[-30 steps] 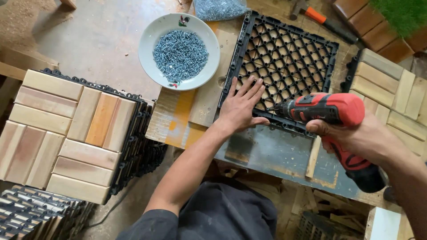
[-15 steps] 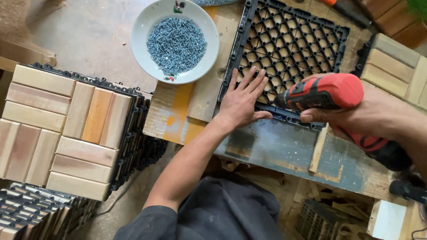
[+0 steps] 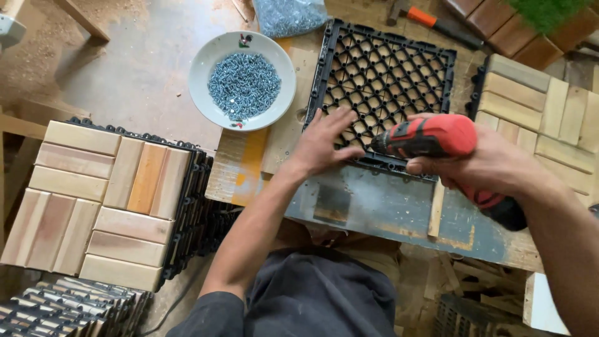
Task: Assembling wooden floor tiles by placing wood slats into a plastic grid and securing them with a power drill.
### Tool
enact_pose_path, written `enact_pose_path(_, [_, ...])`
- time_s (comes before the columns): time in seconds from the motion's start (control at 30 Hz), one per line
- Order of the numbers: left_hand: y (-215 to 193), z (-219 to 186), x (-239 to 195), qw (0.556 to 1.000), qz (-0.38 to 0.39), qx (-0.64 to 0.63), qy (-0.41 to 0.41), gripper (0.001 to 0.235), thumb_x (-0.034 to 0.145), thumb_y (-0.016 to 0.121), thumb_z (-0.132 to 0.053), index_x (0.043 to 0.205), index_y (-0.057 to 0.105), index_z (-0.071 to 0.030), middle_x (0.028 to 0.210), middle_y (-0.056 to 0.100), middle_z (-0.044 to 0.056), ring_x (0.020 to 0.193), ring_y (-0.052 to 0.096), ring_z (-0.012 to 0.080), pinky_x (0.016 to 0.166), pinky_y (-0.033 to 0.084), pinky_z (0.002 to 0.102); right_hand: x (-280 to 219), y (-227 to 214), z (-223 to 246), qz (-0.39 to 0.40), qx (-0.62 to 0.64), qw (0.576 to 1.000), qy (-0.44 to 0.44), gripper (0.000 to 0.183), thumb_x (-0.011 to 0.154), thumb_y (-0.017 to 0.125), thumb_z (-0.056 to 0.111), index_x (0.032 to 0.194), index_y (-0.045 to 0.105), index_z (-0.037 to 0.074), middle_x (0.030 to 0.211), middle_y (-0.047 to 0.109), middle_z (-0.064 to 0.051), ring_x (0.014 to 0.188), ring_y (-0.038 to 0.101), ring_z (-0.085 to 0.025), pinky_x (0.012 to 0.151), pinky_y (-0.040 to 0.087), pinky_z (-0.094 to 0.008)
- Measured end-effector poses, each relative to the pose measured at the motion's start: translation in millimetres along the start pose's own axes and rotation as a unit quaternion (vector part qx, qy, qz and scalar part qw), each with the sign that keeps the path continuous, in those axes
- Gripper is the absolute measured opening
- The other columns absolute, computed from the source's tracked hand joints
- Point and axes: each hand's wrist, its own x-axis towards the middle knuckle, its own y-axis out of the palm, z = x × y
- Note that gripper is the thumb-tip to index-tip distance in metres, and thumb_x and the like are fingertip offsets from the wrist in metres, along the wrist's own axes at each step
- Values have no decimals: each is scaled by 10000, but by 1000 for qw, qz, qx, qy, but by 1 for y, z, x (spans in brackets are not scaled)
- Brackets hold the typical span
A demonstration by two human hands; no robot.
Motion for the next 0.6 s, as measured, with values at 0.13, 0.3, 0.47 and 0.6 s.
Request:
enact_pose_path(0.13, [-45,68,-15,946,-319,16,51,292,1011,673,-243,1239,680,-60,1198,738,145,1125,674,275,1041,494,420,1,30,-85,-38,242,968,-60,763,740,765,261,1489,657,165,657,647,-200,587,586,-290,561,492,-409])
enact_pose_path(0.3, [-73,138,-15,905,-270,127,-305,297,888,784,-386,1106,776,-184,1171,628,81,1120,538,319,963,447,503,17,94,-166,-15,609,752,-252,796,921,772,608,1448,559,50,1032,717,-257,624,742,-278,493,645,-373])
enact_pose_path(0.47, [-72,132,-15,911,-314,92,-250,141,913,781,-300,959,774,-167,1037,697,41,1001,615,267,930,456,489,8,113,-163,-71,628,738,-236,777,904,756,645,1342,580,27,974,711,-177,600,714,-231,409,607,-348])
enact_pose_path(0.6, [-73,122,-15,894,-400,69,-189,115,913,762,-267,904,791,-156,912,737,31,819,671,213,735,548,417,-1,121,-165,-118,642,718,-241,519,936,738,548,1180,616,107,948,684,-190,580,704,-247,383,576,-341])
